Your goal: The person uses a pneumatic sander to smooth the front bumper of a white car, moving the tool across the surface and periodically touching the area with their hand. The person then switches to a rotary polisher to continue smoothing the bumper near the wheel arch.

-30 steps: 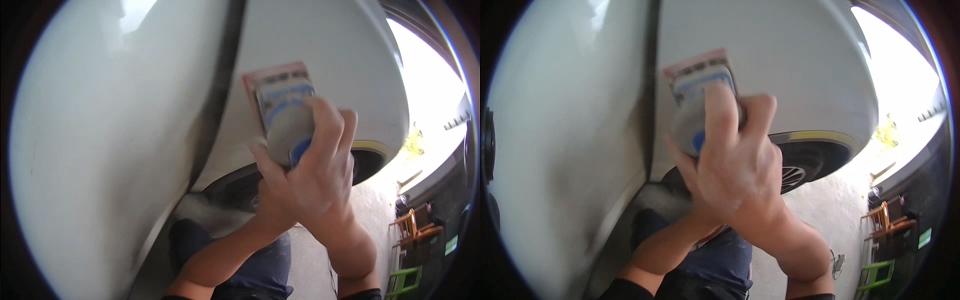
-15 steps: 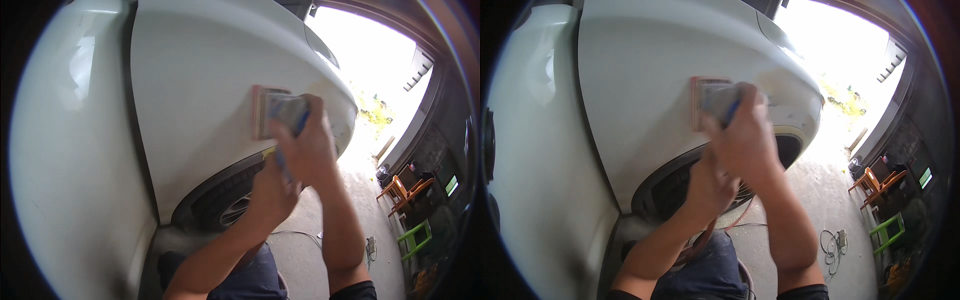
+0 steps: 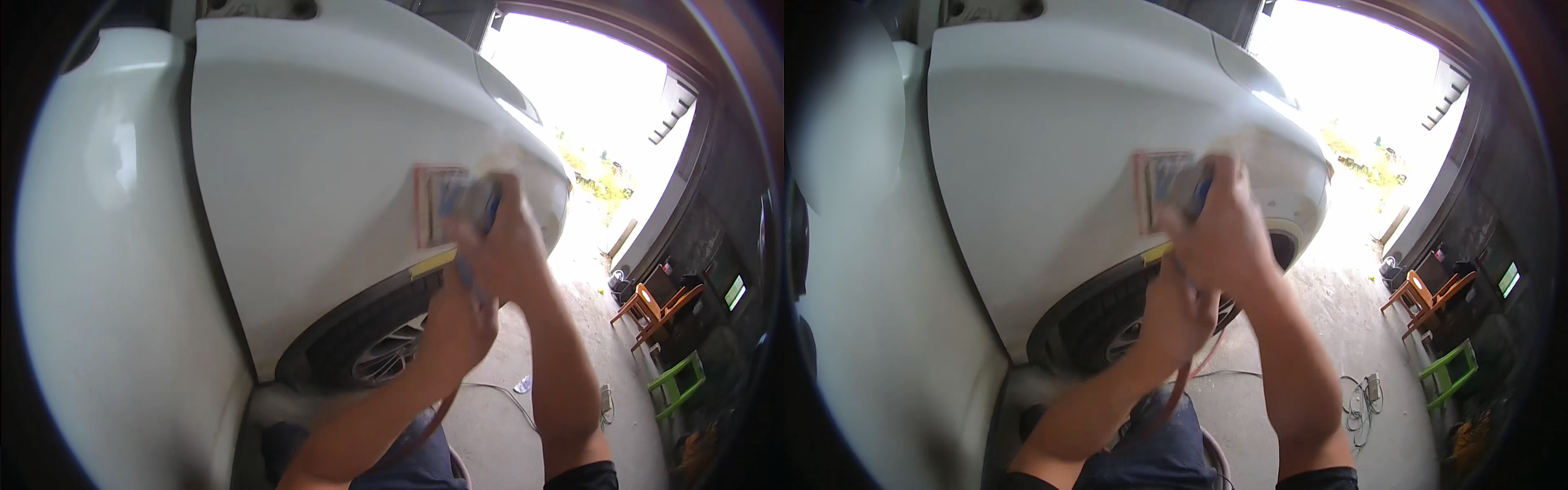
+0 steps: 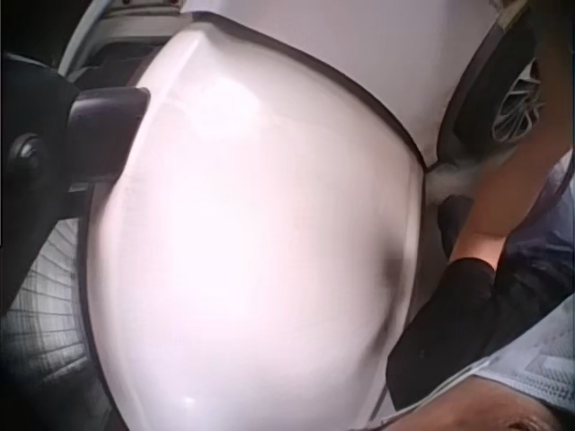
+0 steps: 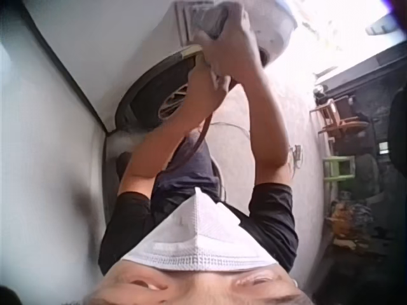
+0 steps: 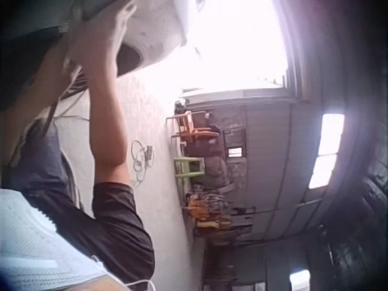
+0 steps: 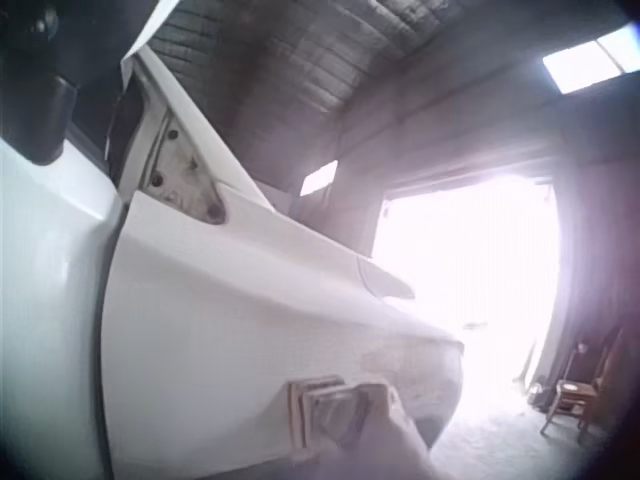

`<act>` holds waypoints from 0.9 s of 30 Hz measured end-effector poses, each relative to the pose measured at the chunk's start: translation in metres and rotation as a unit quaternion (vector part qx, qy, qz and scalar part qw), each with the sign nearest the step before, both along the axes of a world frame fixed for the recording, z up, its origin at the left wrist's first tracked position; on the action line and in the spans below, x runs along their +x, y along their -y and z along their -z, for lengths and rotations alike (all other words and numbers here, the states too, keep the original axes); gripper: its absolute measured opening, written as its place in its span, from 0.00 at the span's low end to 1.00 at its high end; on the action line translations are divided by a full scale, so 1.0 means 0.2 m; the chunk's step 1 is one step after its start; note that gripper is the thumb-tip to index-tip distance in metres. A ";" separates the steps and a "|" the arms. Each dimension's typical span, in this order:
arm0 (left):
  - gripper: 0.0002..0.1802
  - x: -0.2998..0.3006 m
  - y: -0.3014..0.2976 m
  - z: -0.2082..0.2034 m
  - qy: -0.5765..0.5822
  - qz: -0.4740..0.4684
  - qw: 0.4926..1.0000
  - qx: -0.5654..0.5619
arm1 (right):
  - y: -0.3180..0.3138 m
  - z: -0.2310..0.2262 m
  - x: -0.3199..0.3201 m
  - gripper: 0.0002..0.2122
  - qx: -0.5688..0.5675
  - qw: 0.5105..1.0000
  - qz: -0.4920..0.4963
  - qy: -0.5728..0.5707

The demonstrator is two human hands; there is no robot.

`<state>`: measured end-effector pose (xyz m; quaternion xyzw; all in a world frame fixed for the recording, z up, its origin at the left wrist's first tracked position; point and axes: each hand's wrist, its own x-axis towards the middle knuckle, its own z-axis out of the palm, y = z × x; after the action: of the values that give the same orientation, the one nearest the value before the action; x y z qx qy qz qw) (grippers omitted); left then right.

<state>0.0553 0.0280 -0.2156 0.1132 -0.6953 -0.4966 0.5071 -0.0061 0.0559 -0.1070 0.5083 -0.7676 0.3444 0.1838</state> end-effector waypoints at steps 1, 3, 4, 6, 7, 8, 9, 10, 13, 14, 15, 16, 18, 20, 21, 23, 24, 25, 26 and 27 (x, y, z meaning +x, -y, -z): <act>0.24 0.00 0.01 0.08 -0.049 -0.063 0.995 -0.059 | 0.01 0.02 0.05 0.30 -0.016 0.999 -0.030 -0.004; 0.23 -0.02 0.01 0.02 -0.031 -0.035 0.999 -0.015 | 0.01 0.03 0.03 0.29 -0.029 0.998 -0.048 -0.007; 0.23 -0.03 0.02 -0.02 -0.021 -0.020 1.000 0.007 | 0.04 -0.03 -0.02 0.29 -0.039 0.998 -0.052 -0.004; 0.21 -0.05 0.06 -0.13 -0.005 -0.015 1.000 0.021 | 0.07 -0.10 -0.04 0.29 -0.062 0.997 -0.050 -0.007; 0.22 -0.07 0.07 -0.13 -0.005 -0.016 1.000 0.016 | 0.08 -0.12 -0.04 0.29 -0.070 0.997 -0.041 -0.010; 0.23 -0.08 0.09 -0.13 -0.001 -0.024 1.000 0.010 | 0.09 -0.12 -0.04 0.29 -0.080 0.996 -0.036 -0.009; 0.22 -0.08 0.07 -0.07 -0.011 -0.033 0.999 0.011 | 0.08 -0.06 -0.05 0.30 -0.074 0.995 -0.052 -0.040; 0.21 -0.06 0.06 -0.03 -0.017 -0.037 0.999 -0.005 | 0.07 -0.02 -0.03 0.30 -0.075 0.995 -0.057 -0.030; 0.19 0.01 0.11 -0.06 -0.051 -0.057 0.996 -0.043 | 0.10 -0.04 0.04 0.30 -0.088 0.993 -0.077 -0.028; 0.19 0.02 0.15 -0.10 -0.037 -0.077 0.995 -0.051 | 0.14 -0.07 0.05 0.30 -0.106 0.990 -0.086 -0.022; 0.18 0.01 0.19 -0.16 -0.029 -0.091 0.994 -0.058 | 0.18 -0.13 0.05 0.31 -0.122 0.988 -0.090 -0.024; 0.18 0.01 0.22 -0.20 -0.021 -0.105 0.992 -0.065 | 0.20 -0.16 0.06 0.31 -0.139 0.985 -0.094 -0.025; 0.19 0.03 0.27 -0.27 0.015 -0.097 0.994 -0.053 | 0.22 -0.20 0.08 0.31 -0.158 0.985 -0.073 -0.010; 0.20 -0.02 0.28 -0.30 0.029 -0.101 0.991 -0.088 | 0.20 -0.22 -0.01 0.31 -0.181 0.983 -0.040 0.010; 0.21 -0.05 0.26 -0.29 0.046 -0.083 0.991 -0.098 | 0.16 -0.23 -0.03 0.31 -0.158 0.986 -0.019 0.050; 0.21 -0.07 0.16 -0.21 0.075 -0.061 0.993 -0.061 | 0.10 -0.15 -0.10 0.31 -0.105 0.994 -0.005 0.035; 0.22 -0.06 0.11 -0.15 0.089 -0.050 0.994 -0.046 | 0.06 -0.10 -0.11 0.31 -0.080 0.996 0.002 0.028; 0.22 -0.03 0.05 -0.08 0.066 -0.042 0.996 -0.042 | 0.02 -0.05 -0.09 0.32 -0.054 0.998 -0.007 0.031; 0.22 0.02 0.00 0.01 0.045 -0.034 0.998 -0.039 | -0.02 0.00 -0.04 0.32 -0.028 0.998 -0.016 0.046; 0.23 0.06 0.00 0.03 0.024 -0.037 0.998 -0.044 | -0.04 0.03 0.04 0.32 -0.012 0.998 -0.029 0.048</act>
<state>0.0670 0.0275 -0.2220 0.1280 -0.7241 -0.4435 0.5125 0.0010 0.0642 -0.1139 0.5112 -0.7562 0.3826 0.1431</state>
